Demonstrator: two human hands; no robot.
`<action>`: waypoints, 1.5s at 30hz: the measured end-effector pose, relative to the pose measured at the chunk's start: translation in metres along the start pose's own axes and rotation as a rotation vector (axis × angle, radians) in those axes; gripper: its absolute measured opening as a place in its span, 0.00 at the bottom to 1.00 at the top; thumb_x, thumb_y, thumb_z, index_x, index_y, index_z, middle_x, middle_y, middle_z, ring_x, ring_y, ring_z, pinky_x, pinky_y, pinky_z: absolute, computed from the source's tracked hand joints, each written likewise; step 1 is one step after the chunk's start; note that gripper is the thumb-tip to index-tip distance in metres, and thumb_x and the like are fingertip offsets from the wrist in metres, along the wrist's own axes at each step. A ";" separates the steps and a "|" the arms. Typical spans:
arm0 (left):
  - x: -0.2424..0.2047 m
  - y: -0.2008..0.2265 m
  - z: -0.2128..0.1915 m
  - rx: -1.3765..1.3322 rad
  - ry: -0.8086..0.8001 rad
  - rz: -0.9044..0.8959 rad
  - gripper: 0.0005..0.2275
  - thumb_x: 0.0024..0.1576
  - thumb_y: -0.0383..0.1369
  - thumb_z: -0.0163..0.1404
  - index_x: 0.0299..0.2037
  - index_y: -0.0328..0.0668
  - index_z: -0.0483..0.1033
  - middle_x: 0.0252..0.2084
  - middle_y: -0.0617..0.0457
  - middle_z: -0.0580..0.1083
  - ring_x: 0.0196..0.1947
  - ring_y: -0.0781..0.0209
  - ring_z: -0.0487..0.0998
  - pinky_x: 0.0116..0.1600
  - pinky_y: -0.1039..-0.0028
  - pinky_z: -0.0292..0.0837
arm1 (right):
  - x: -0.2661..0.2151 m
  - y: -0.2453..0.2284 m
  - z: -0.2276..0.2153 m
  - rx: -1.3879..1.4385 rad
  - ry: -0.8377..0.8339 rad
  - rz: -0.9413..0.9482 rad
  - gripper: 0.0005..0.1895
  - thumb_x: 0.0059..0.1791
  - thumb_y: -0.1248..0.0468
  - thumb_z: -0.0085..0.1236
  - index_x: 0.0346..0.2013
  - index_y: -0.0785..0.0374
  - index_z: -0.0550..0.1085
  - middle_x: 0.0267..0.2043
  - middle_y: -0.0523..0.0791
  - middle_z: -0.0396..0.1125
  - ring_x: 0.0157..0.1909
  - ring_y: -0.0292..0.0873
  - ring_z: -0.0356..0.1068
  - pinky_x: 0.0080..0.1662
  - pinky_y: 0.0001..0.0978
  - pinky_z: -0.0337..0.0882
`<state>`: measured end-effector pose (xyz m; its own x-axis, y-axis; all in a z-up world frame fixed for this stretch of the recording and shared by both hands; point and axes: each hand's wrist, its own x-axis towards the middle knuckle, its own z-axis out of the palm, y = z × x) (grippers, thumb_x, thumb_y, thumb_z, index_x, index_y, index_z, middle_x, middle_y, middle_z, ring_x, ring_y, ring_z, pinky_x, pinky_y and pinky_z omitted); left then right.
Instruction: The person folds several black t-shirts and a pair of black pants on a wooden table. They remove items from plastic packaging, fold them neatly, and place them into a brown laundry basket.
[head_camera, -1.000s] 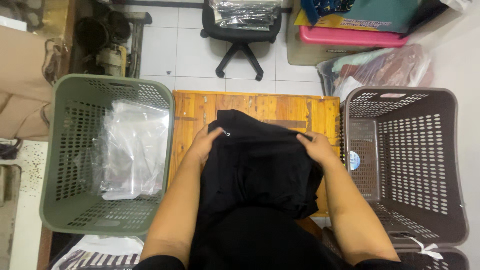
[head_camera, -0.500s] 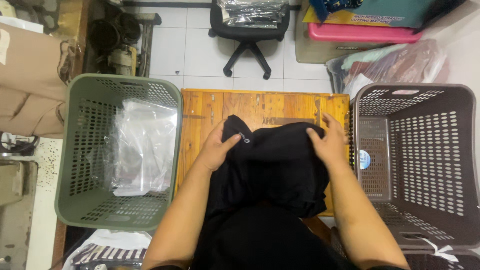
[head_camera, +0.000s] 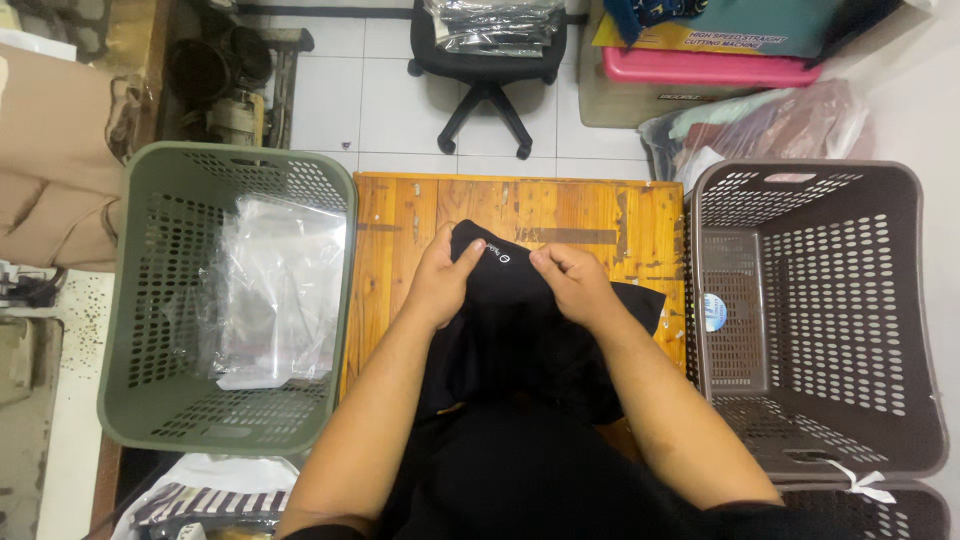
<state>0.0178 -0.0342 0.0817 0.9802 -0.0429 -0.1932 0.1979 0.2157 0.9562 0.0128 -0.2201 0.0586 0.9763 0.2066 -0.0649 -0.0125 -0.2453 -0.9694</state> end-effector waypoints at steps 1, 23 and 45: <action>0.000 0.001 0.000 -0.002 0.000 0.003 0.02 0.52 0.26 0.46 0.29 0.41 0.65 0.21 0.58 0.66 0.22 0.70 0.67 0.24 0.85 0.62 | 0.000 -0.001 0.000 -0.003 0.000 -0.002 0.12 0.48 0.63 0.45 0.20 0.60 0.70 0.12 0.40 0.54 0.22 0.34 0.53 0.28 0.24 0.58; -0.021 -0.091 -0.064 0.646 -0.343 -0.412 0.13 0.46 0.34 0.51 0.38 0.33 0.71 0.34 0.40 0.73 0.39 0.49 0.72 0.44 0.65 0.65 | 0.025 0.060 -0.049 -0.039 0.392 0.083 0.12 0.51 0.61 0.41 0.25 0.59 0.69 0.18 0.40 0.55 0.25 0.36 0.54 0.31 0.26 0.56; -0.042 -0.085 -0.044 1.261 -0.665 -0.083 0.29 0.31 0.51 0.58 0.46 0.65 0.68 0.60 0.53 0.55 0.61 0.50 0.50 0.55 0.51 0.48 | -0.075 0.092 -0.003 -0.835 -0.459 0.041 0.11 0.33 0.55 0.60 0.27 0.50 0.71 0.28 0.36 0.64 0.37 0.38 0.61 0.41 0.31 0.54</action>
<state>-0.0399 -0.0075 -0.0011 0.7140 -0.5300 -0.4575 -0.2235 -0.7918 0.5684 -0.0612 -0.2607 -0.0245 0.7962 0.4907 -0.3540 0.2868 -0.8212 -0.4934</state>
